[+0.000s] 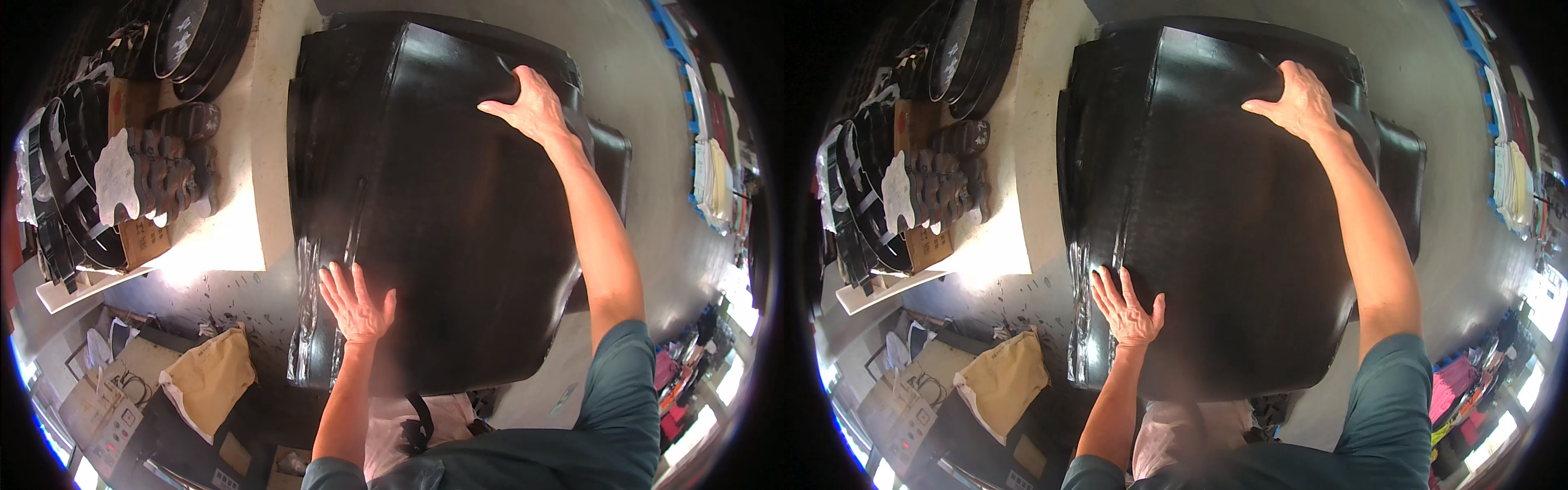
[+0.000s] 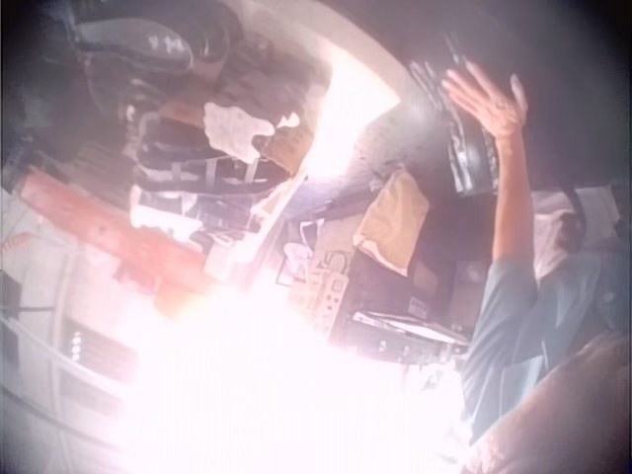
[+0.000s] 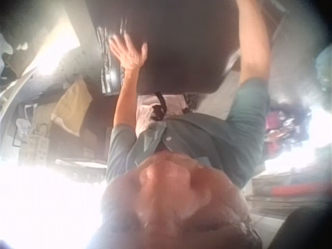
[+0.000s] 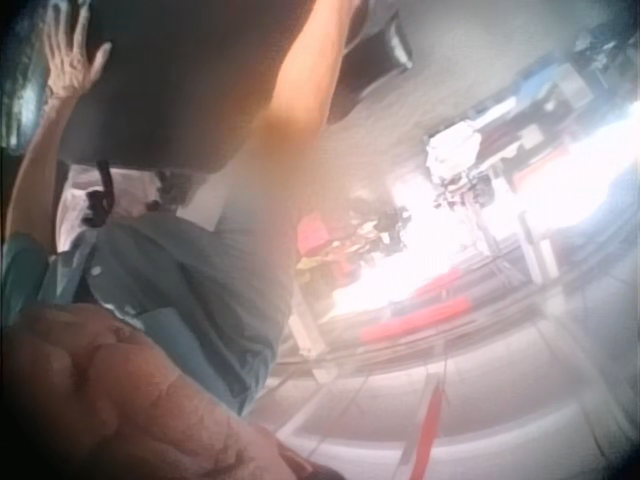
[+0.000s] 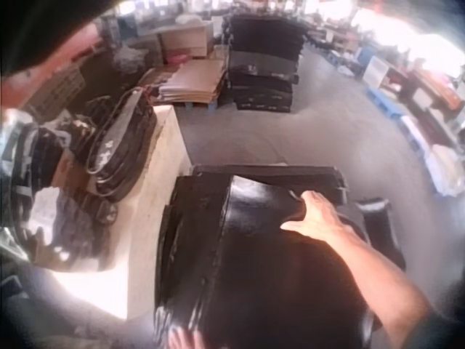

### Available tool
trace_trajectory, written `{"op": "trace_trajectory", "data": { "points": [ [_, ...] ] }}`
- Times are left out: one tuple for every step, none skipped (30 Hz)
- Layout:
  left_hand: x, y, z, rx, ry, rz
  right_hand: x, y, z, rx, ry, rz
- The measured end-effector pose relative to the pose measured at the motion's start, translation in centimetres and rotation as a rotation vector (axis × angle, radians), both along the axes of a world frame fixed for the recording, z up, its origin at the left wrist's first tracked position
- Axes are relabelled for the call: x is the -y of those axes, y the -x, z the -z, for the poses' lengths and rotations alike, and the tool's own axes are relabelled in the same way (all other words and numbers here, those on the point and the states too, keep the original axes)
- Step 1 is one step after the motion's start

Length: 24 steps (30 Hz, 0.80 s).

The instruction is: The person repeatedly peels small cut-out pieces from a black stencil sheet placed on a white board, using an orange squeegee-like tool to assist. The person removes the pieces one by one and sets them aside.

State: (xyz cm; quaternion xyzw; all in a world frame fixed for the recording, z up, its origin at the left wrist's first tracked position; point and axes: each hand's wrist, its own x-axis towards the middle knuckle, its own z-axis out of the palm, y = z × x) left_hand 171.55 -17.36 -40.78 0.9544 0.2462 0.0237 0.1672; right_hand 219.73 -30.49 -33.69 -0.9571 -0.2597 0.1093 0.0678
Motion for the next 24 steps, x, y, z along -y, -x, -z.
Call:
{"op": "trace_trajectory", "data": {
  "points": [
    [0.0,0.0,0.0,-0.014,0.007,0.0,0.3,0.5,-0.8,-0.048,-0.009,0.004],
    [0.0,-0.1,-0.1,-0.011,0.0,-0.005,0.6,1.3,-1.6,0.033,-0.082,-0.082],
    [0.0,-0.2,-0.2,-0.014,-0.001,-0.009,0.8,2.0,-2.6,-0.044,-0.109,-0.13],
    [0.1,-0.3,-0.3,-0.009,-0.003,-0.01,1.1,2.3,-4.2,-0.152,-0.079,-0.137],
    [0.1,-0.4,-0.3,-0.007,-0.007,-0.01,1.6,2.9,-5.8,-0.262,-0.041,-0.139],
    [0.1,-0.5,-0.4,0.002,-0.009,-0.009,2.2,4.6,-7.2,-0.253,-0.093,-0.17],
    [0.2,-0.5,-0.5,0.03,-0.011,-0.019,2.7,6.6,-8.3,-0.222,-0.116,-0.271],
    [0.2,-0.5,-0.5,0.026,-0.008,-0.024,3.3,9.1,-9.0,-0.193,-0.202,-0.385],
    [0.2,-0.4,-0.5,0.009,-0.004,-0.027,3.9,11.8,-9.4,-0.132,-0.24,-0.523],
    [0.2,-0.3,-0.3,0.016,-0.003,-0.028,4.6,14.8,-9.3,-0.062,-0.234,-0.622],
    [0.2,0.1,-0.2,-0.022,0.004,-0.023,6.0,18.2,-9.5,-0.065,-0.183,-0.657],
    [0.1,0.0,0.2,0.077,-0.055,-0.014,7.4,21.9,-9.5,-0.085,-0.159,-0.697],
    [0.1,0.6,0.4,0.0,0.059,-0.047,9.1,25.6,-9.6,-0.131,-0.143,-0.704],
    [0.0,0.5,1.0,-0.018,-0.024,-0.036,10.8,29.1,-9.9,-0.187,-0.148,-0.733],
    [-0.1,0.7,1.5,-0.053,-0.136,-0.021,12.6,32.7,-10.3,-0.254,-0.134,-0.74],
    [-0.4,0.7,2.1,-0.121,-0.255,-0.004,14.3,35.9,-11.0,-0.373,-0.104,-0.749],
    [-0.4,0.9,2.6,-0.117,-0.294,0.002,15.8,39.3,-11.8,-0.487,-0.076,-0.736],
    [-0.6,0.8,3.2,-0.051,-0.253,-0.002,17.3,42.4,-12.9,-0.595,-0.027,-0.737],
    [-0.8,0.9,3.5,-0.023,-0.244,-0.024,18.6,45.5,-14.2,-0.701,0.04,-0.733],
    [-1.3,1.2,3.6,-0.153,-0.456,0.037,19.6,48.4,-15.6,-0.654,-0.092,-0.674],
    [-1.8,1.6,3.5,-0.353,-0.619,0.115,20.5,50.9,-17.0,-0.691,-0.104,-0.625],
    [-2.3,2.2,2.9,-0.289,-0.426,0.112,21.3,52.7,-18.2,-0.632,-0.22,-0.577],
    [-3.1,3.1,2.0,-0.227,-0.576,0.206,21.8,54.3,-19.5,-0.62,-0.275,-0.536],
    [-3.3,4.5,0.6,-0.087,-0.472,0.223,22.1,55.8,-20.9,-0.607,-0.331,-0.488]
  ]
}}
